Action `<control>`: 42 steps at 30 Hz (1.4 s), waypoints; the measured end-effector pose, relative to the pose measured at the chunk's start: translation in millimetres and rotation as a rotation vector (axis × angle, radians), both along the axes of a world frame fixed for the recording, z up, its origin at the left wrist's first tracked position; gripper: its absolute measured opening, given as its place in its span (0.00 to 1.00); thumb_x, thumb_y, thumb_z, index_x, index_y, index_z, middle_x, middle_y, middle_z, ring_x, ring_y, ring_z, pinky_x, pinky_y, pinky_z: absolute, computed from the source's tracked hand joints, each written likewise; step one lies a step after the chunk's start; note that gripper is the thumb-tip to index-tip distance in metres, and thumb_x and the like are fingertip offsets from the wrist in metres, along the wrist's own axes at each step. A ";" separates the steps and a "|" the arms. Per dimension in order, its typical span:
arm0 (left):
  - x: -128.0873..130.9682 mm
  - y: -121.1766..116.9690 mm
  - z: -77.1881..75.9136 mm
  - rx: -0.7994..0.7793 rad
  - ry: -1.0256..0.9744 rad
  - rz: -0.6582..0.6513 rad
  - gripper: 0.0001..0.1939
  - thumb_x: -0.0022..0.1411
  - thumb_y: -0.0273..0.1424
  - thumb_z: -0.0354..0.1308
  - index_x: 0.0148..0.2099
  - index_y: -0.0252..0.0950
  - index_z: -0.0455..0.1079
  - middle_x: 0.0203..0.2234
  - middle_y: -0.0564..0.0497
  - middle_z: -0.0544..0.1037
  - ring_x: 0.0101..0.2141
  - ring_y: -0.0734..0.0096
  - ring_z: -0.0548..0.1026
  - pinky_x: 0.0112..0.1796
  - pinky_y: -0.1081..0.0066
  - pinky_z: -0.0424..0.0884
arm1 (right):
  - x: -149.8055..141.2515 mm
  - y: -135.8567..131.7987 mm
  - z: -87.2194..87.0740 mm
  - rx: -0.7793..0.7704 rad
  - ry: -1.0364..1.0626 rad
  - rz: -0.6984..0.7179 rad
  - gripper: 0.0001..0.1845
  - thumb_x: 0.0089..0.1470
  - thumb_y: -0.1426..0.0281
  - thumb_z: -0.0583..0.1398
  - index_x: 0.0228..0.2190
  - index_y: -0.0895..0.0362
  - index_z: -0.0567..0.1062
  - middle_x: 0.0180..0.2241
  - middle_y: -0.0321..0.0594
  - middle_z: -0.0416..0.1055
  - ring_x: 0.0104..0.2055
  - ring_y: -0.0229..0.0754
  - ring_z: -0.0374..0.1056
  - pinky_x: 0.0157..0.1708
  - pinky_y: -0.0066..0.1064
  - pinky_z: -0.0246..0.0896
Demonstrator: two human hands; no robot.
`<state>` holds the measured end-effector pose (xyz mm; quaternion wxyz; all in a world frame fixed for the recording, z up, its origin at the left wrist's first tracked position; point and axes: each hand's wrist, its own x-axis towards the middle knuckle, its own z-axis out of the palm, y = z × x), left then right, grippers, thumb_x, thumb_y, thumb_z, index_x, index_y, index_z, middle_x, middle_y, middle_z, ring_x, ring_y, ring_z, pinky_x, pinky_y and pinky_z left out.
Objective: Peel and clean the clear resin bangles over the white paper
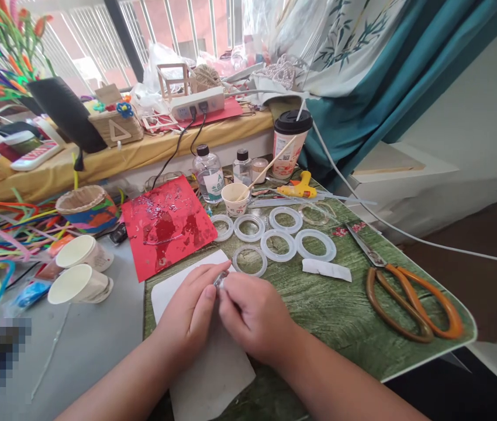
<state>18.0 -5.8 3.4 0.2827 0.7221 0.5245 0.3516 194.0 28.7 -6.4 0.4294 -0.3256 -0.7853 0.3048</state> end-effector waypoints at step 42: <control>1.4 -0.1 -0.3 -0.111 -0.036 0.014 0.26 0.80 0.40 0.42 0.66 0.39 0.74 0.61 0.43 0.80 0.61 0.53 0.76 0.64 0.52 0.70 | -0.5 -3.6 1.3 0.047 -0.046 0.056 0.16 0.63 0.74 0.53 0.24 0.52 0.56 0.23 0.33 0.60 0.26 0.38 0.56 0.29 0.34 0.49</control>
